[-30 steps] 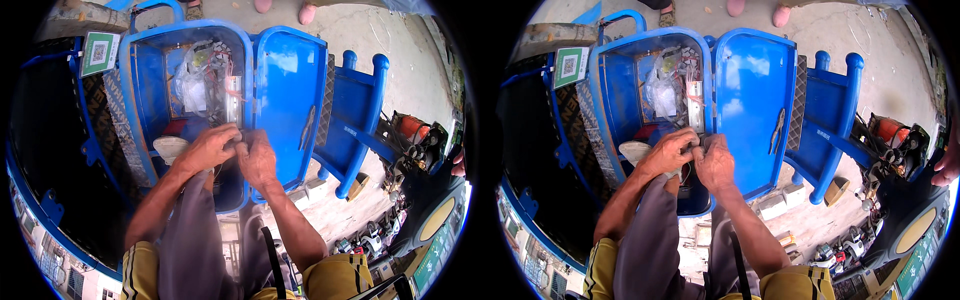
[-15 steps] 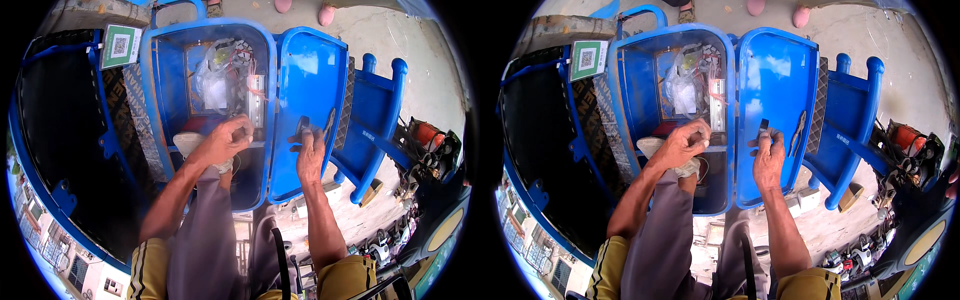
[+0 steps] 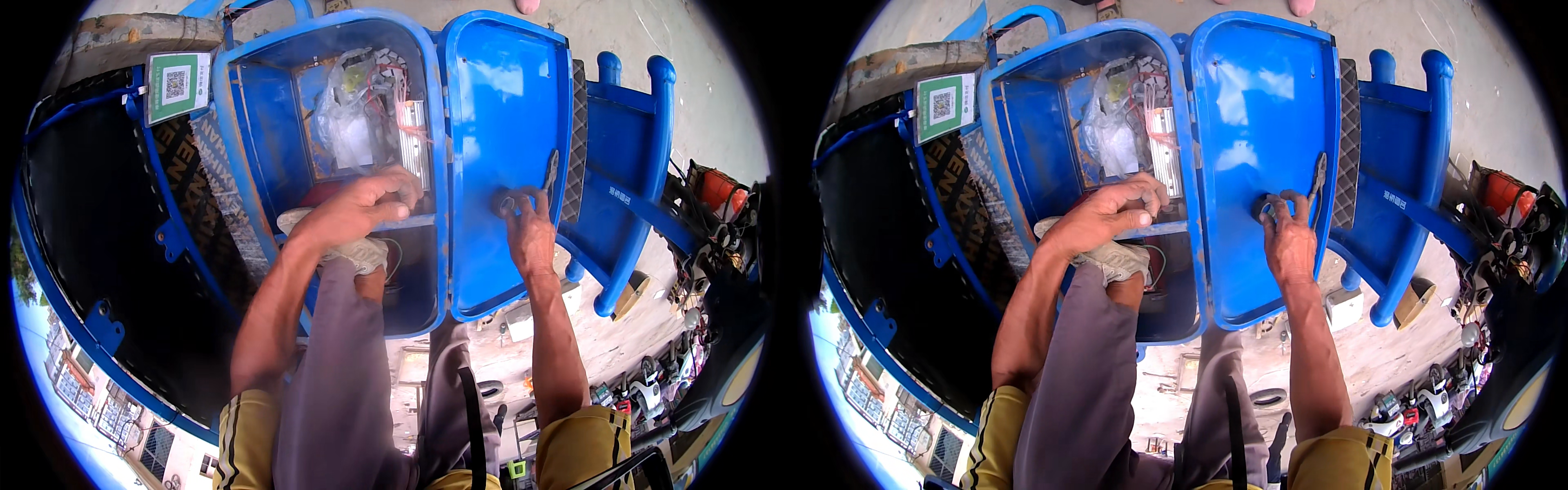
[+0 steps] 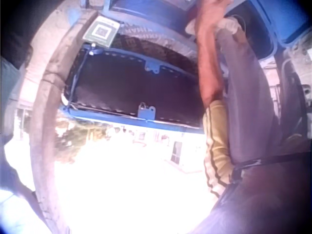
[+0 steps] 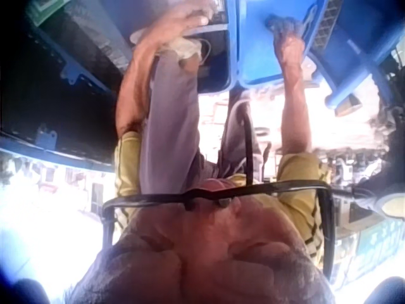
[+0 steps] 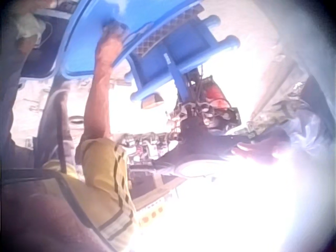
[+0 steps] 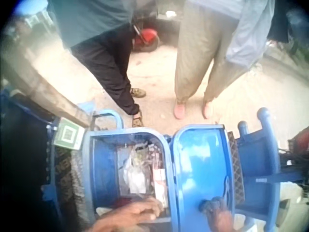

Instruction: The person works inside the open storage compartment of a blue electric scooter, manipulating wires and components. They use a roll of black tape to wrap and secure connections within the compartment.

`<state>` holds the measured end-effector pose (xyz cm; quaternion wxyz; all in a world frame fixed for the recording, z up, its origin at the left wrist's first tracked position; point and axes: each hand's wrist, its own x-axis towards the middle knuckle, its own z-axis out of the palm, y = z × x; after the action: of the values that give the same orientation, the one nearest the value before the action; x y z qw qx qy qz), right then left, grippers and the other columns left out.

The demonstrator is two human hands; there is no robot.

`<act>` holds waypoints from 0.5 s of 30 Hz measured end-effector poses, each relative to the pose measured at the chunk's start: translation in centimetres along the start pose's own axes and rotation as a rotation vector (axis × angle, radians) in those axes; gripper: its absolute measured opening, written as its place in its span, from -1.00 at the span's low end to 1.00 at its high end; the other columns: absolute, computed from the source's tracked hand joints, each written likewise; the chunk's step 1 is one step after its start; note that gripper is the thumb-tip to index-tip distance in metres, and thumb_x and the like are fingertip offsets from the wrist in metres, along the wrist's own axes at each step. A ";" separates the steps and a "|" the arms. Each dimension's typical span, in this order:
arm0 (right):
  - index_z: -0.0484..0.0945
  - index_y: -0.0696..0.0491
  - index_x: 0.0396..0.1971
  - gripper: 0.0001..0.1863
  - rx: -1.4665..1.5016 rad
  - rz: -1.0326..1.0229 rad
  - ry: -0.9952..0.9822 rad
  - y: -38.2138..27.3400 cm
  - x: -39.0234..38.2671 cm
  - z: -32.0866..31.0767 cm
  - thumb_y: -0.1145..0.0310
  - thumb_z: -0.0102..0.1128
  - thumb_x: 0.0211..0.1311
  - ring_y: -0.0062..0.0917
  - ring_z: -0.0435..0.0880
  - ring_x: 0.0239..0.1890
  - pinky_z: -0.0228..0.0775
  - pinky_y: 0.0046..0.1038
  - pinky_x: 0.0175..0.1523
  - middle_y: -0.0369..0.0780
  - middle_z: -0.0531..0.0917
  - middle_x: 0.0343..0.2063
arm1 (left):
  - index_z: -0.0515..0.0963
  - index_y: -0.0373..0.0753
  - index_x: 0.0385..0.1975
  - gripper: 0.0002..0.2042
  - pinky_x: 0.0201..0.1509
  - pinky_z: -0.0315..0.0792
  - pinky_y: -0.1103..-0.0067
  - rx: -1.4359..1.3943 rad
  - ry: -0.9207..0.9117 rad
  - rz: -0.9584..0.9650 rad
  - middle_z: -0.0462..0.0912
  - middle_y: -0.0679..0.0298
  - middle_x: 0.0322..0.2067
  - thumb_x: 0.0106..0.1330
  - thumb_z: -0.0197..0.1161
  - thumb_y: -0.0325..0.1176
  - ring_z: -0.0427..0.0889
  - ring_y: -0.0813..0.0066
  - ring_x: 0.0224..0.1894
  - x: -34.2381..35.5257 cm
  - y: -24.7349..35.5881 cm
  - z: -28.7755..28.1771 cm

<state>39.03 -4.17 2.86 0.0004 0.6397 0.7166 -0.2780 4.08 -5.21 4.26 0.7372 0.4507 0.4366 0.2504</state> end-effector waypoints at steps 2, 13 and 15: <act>0.75 0.05 0.05 -0.74 0.078 0.047 -0.002 -2.3 -0.3 -0.7 0.33 0.46 0.43 -0.21 0.83 -0.16 0.72 -0.18 -0.13 -0.18 0.70 -0.05 | 0.58 -0.29 -0.09 -0.90 0.46 0.42 0.30 0.066 -0.039 -0.079 0.57 0.22 0.07 0.57 0.26 -0.41 0.54 0.28 0.24 0.1 1.0 -0.2; 0.78 0.08 -0.06 -0.74 0.458 0.017 -0.169 -14.6 -0.5 0.1 0.30 0.57 0.34 -0.19 0.82 -0.19 0.68 -0.14 -0.09 -0.18 0.70 -0.15 | 0.61 -0.34 -0.03 -0.85 0.25 0.51 0.26 0.360 -0.064 -0.142 0.57 0.13 0.02 0.58 0.25 -0.39 0.66 0.11 0.10 1.5 2.6 -0.6; 0.78 0.08 -0.08 -0.74 0.481 0.028 -0.127 -14.5 -0.5 1.3 0.30 0.58 0.33 -0.20 0.80 -0.22 0.67 -0.15 -0.12 -0.18 0.70 -0.20 | 0.61 -0.35 -0.05 -0.85 0.24 0.51 0.26 0.377 -0.061 -0.138 0.57 0.12 0.02 0.56 0.26 -0.40 0.66 0.09 0.10 1.5 2.4 -0.7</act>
<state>25.36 -5.49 7.71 -0.1031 0.6125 0.6195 -0.4800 4.24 -2.63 5.63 0.6683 0.5569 0.4830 0.0992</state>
